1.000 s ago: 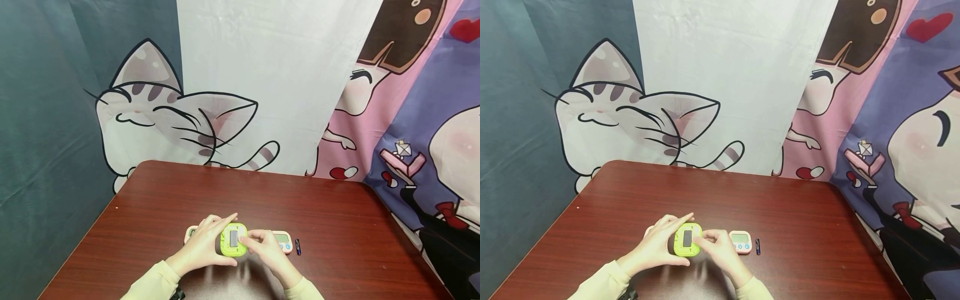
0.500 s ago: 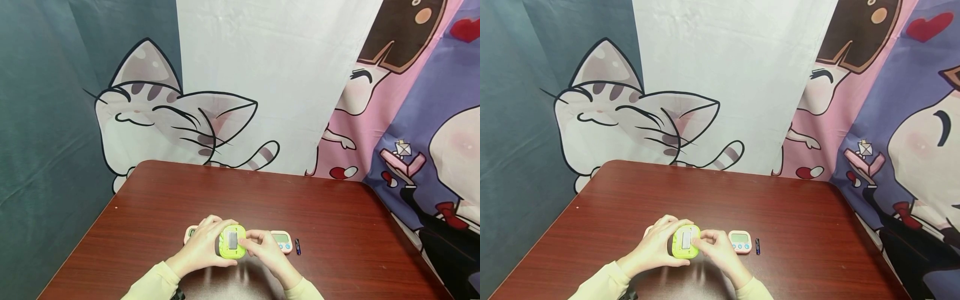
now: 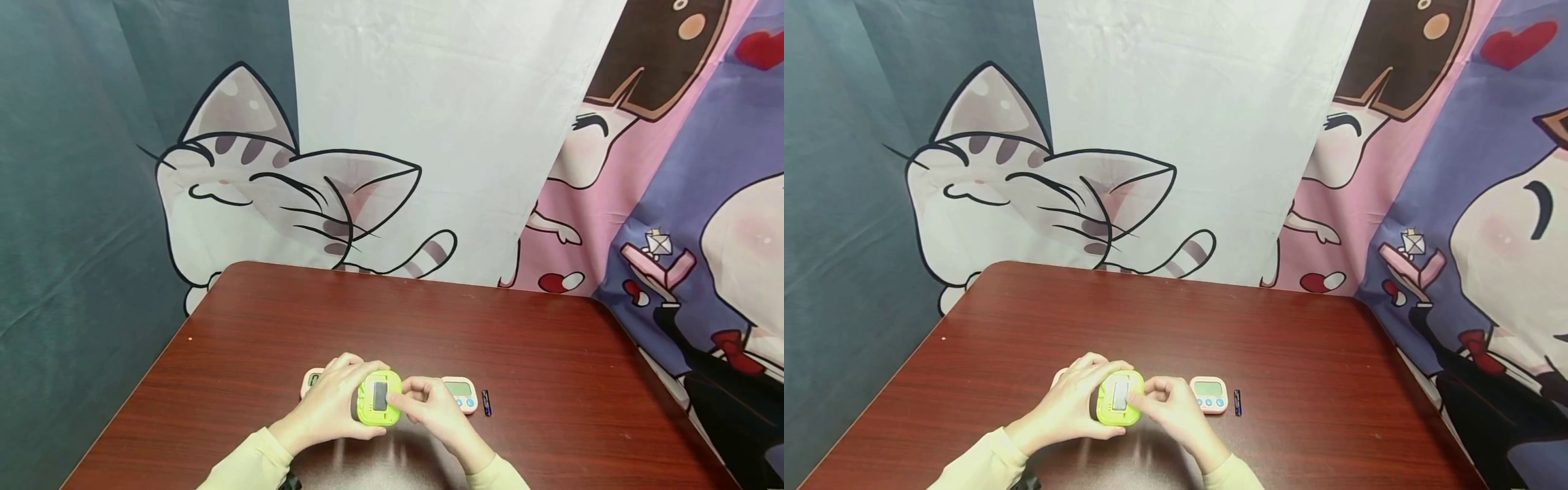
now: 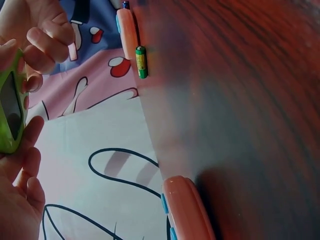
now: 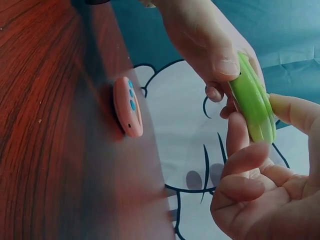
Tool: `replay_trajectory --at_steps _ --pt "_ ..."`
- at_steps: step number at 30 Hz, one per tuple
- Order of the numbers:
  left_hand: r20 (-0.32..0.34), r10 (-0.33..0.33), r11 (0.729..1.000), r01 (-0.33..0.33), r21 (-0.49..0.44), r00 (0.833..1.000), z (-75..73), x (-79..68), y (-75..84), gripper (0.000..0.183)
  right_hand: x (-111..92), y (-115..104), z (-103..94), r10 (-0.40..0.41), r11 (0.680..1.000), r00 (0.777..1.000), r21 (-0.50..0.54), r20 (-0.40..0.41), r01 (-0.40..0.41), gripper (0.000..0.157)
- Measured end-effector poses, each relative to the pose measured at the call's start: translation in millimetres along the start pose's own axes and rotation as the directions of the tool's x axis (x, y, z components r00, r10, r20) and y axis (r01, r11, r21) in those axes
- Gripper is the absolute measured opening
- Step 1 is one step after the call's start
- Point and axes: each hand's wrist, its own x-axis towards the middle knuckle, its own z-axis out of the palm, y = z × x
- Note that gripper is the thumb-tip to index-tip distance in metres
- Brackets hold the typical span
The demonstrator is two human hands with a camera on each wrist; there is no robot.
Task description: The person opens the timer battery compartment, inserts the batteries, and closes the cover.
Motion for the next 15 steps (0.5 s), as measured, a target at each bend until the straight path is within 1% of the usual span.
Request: replay_trajectory --at_steps 4,8,15 --pt "0.002 0.022 1.000 -0.022 -0.003 1.000 0.2 0.2 1.1 0.081 -0.1 1.8 0.6 -0.013 1.000 1.000 -0.020 0.003 0.013 0.032" --pt "0.004 0.046 0.999 -0.046 -0.009 0.999 0.6 0.0 1.7 0.082 -0.1 3.7 0.6 -0.029 0.999 0.999 -0.038 0.026 0.030 0.037" --pt "0.035 0.050 0.999 -0.049 -0.014 0.998 1.2 -1.5 1.5 0.082 0.0 6.0 -1.6 -0.034 0.998 0.997 -0.042 0.068 0.037 0.037"
